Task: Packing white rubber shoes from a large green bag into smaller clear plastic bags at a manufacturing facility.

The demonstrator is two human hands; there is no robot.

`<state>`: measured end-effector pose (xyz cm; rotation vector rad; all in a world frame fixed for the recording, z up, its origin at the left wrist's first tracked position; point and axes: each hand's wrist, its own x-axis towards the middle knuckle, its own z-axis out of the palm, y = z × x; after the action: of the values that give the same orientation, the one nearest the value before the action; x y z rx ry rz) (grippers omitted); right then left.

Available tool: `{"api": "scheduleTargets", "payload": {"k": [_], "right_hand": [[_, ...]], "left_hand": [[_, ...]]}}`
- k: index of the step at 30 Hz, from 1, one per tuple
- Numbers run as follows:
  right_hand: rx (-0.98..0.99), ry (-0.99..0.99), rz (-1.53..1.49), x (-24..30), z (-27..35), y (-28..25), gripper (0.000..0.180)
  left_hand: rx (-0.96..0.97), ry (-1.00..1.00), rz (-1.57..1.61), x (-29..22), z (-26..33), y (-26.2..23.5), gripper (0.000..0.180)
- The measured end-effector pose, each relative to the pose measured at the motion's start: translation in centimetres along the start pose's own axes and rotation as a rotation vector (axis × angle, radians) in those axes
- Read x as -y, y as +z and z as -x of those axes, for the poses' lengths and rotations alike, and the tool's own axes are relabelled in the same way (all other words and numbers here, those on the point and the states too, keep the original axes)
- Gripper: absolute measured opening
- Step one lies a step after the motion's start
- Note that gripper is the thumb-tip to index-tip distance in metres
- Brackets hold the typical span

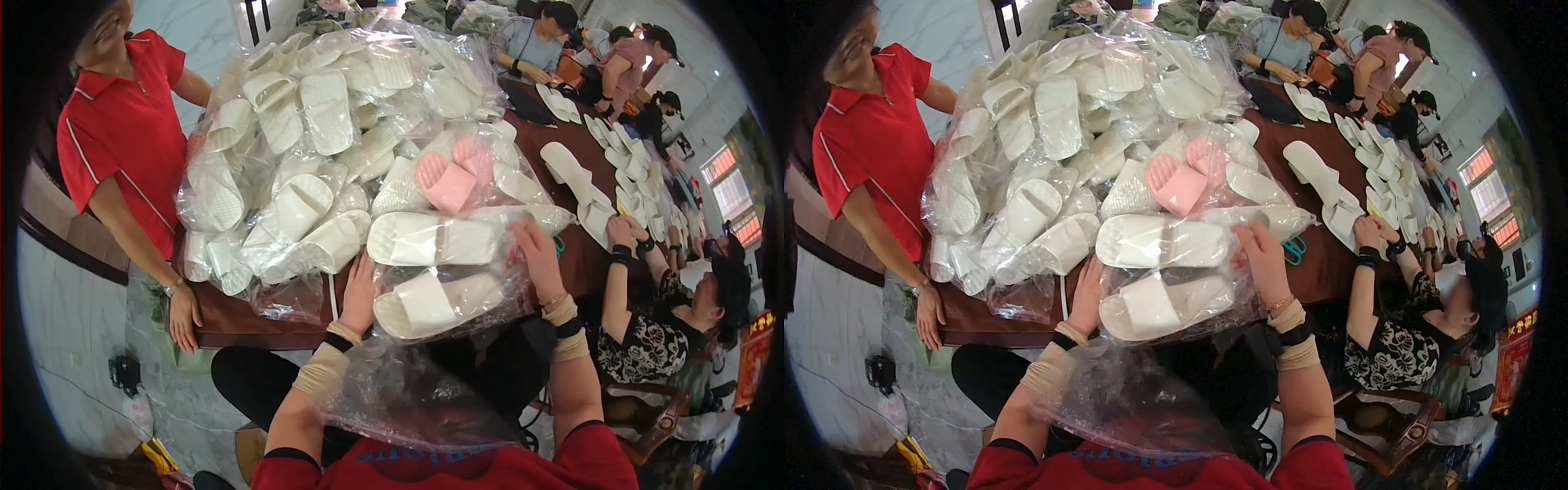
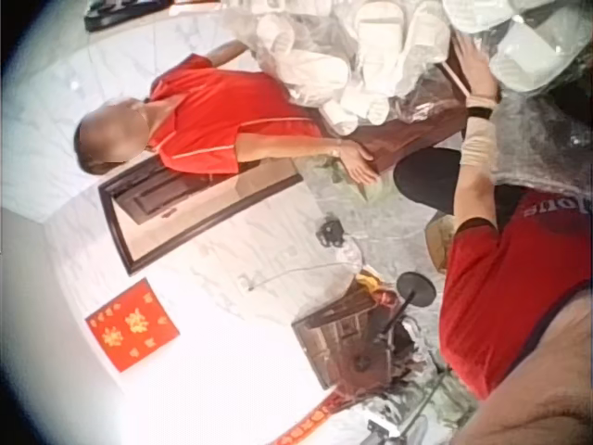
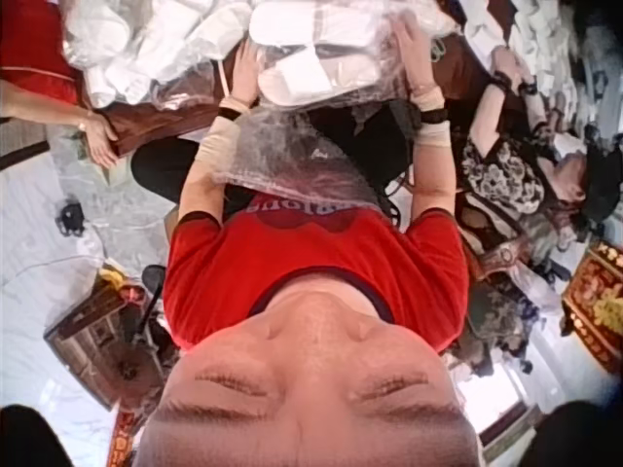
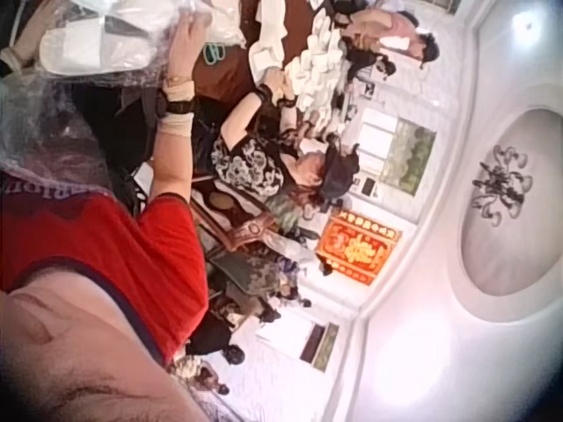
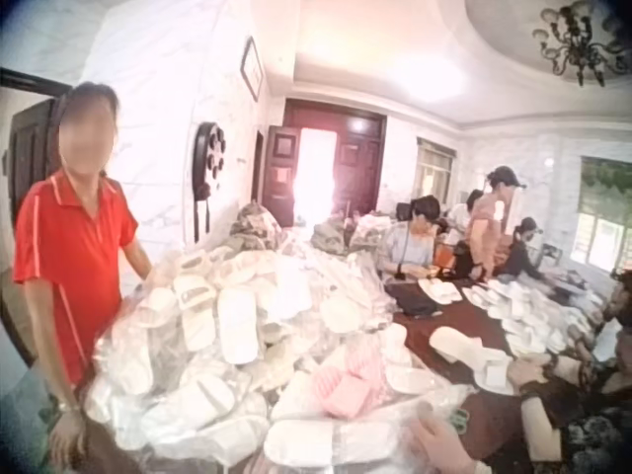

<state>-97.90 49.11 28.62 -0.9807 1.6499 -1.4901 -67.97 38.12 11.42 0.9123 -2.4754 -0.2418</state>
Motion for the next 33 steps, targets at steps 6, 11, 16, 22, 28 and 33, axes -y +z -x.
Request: {"api": "scheduleTargets", "payload": {"k": [6, 11, 16, 22, 28, 33], "right_hand": [[-0.003, 0.292, -0.164, -2.5, 2.0, -3.7, 0.025], [0.393, 0.127, 0.516, -5.6, 0.4, -6.4, 0.024], [0.441, -0.066, 0.228, -3.2, 0.5, -2.0, 0.023], [0.335, -0.486, 1.215, -6.6, -0.3, -8.1, 0.012], [0.246, -0.393, 0.716, -5.1, 0.0, -3.6, 0.024], [0.321, -0.267, 0.825, -11.4, -1.4, -5.1, 0.038]], "left_hand": [[-0.037, -0.01, 0.105, -0.1, 0.3, -1.0, 0.059], [-0.002, -0.002, 0.001, -0.9, -0.6, -1.2, 0.059], [0.055, 0.005, -0.044, 0.2, 0.1, -0.9, 0.057], [0.056, -0.066, 0.028, -1.1, -1.2, -1.6, 0.059], [0.051, -0.064, -0.069, -0.3, 0.1, -0.4, 0.059], [0.072, -0.046, -0.073, -1.4, -0.9, -1.7, 0.059]]}}
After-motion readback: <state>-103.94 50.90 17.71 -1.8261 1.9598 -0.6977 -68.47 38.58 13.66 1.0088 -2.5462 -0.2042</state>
